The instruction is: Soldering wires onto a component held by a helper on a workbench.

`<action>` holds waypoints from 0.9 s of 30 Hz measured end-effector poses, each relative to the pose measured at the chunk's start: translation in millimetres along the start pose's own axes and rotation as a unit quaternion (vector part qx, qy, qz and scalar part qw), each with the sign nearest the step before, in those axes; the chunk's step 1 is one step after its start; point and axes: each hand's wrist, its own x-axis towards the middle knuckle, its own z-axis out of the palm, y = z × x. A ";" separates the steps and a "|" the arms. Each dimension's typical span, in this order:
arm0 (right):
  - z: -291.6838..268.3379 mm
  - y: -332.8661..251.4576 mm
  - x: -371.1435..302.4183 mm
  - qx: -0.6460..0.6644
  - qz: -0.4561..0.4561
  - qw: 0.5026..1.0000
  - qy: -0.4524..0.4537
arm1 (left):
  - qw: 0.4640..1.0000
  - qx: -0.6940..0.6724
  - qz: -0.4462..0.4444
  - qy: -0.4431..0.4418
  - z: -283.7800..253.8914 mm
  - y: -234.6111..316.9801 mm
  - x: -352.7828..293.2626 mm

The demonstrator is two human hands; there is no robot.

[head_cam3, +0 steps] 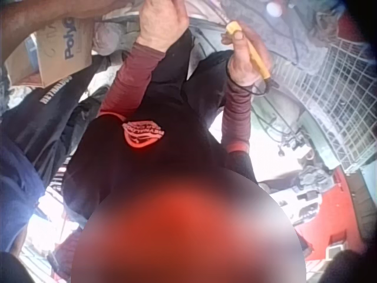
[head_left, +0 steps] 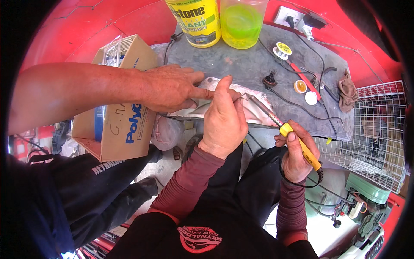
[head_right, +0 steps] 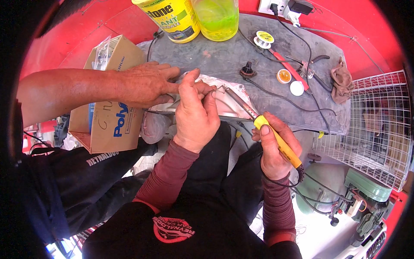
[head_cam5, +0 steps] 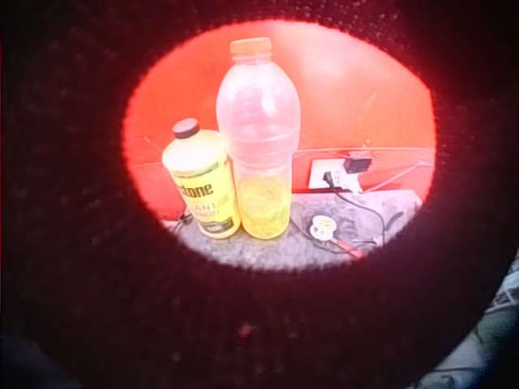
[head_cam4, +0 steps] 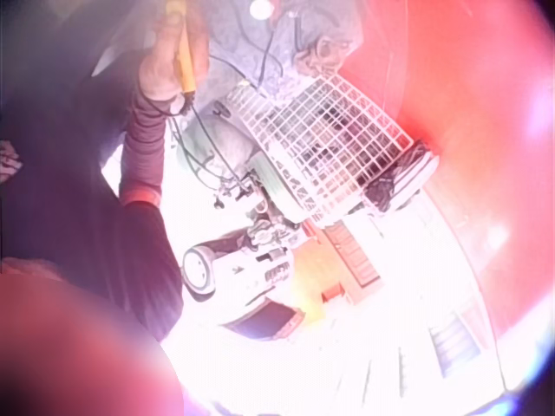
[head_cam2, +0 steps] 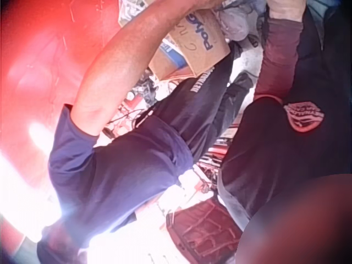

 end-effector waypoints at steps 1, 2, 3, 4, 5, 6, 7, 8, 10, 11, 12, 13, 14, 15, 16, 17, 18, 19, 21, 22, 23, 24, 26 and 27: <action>0.1 0.1 0.0 0.000 0.000 1.000 0.000 | 1.000 0.000 0.000 0.000 -0.2 -0.1 -0.1; -0.1 0.2 0.0 0.001 0.002 1.000 0.001 | 1.000 0.000 0.000 -0.001 -0.2 -0.1 -0.2; -0.2 0.3 0.0 0.001 0.003 1.000 0.001 | 1.000 -0.001 -0.001 -0.003 -0.1 -0.1 -0.3; -0.1 0.3 0.0 0.001 0.003 1.000 0.002 | 1.000 -0.001 -0.001 -0.003 0.0 -0.2 -0.4; 0.0 0.5 -0.4 0.013 0.007 1.000 0.007 | 1.000 0.000 0.000 -0.003 0.0 -0.5 -0.8; 0.1 0.8 -0.7 0.024 0.011 1.000 0.012 | 1.000 0.000 0.000 -0.004 0.2 -0.5 -0.9; 0.3 1.5 -0.5 0.024 0.011 1.000 0.012 | 1.000 0.000 0.000 -0.004 0.2 0.0 -0.4; 1.0 2.8 -0.3 0.021 0.006 1.000 0.011 | 1.000 0.001 0.000 -0.003 -0.3 0.5 0.1; 1.3 3.3 -0.9 0.017 0.001 1.000 0.010 | 1.000 0.002 -0.001 -0.003 -1.0 0.3 0.1; 0.4 2.3 -1.3 0.023 0.003 1.000 0.010 | 1.000 0.002 0.003 -0.001 -0.8 0.3 0.1; -0.1 1.6 -1.5 0.029 0.004 1.000 0.009 | 1.000 0.002 0.007 0.000 -0.6 0.2 0.0; 0.1 1.4 -1.3 0.029 0.004 1.000 0.009 | 1.000 0.002 0.007 0.000 -0.8 0.2 -0.4; 0.6 1.0 -1.1 0.026 0.004 1.000 0.012 | 1.000 0.004 -0.002 -0.008 -1.3 0.6 -0.8; 0.8 0.8 -1.1 0.024 0.004 1.000 0.016 | 1.000 0.007 -0.011 -0.015 -1.7 0.9 -1.1; 0.7 0.8 -1.1 0.024 0.004 1.000 0.016 | 1.000 0.007 -0.011 -0.016 -1.6 1.0 -0.7; 0.6 0.8 -1.0 0.027 0.006 0.999 0.017 | 1.000 0.004 -0.003 -0.009 -1.3 0.8 0.3; 0.5 0.9 -1.0 0.030 0.007 0.999 0.018 | 1.000 0.001 0.005 -0.002 -1.2 0.7 0.8; 0.1 1.4 -1.1 0.030 0.007 0.999 0.018 | 1.000 0.001 0.004 -0.002 -1.1 0.7 0.6; -0.9 2.5 -1.4 0.030 0.001 0.999 0.015 | 1.000 0.002 0.004 -0.003 -0.7 0.8 0.5; -0.9 2.6 -1.5 0.030 0.001 0.999 0.015 | 1.000 0.002 0.004 -0.003 -0.8 1.0 0.6; -0.9 2.9 -1.6 0.031 0.002 0.999 0.016 | 1.000 0.003 0.002 -0.005 -0.9 1.3 0.7; -0.9 3.1 -1.7 0.033 0.003 0.999 0.018 | 1.000 0.003 0.000 -0.006 -0.9 1.4 0.7; -1.0 1.9 -1.6 0.032 0.001 0.999 0.018 | 1.000 0.003 0.001 -0.007 -0.5 0.5 0.7; -1.0 1.5 -1.6 0.031 -0.002 0.999 0.018 | 1.000 0.002 0.003 -0.007 -0.5 0.3 0.7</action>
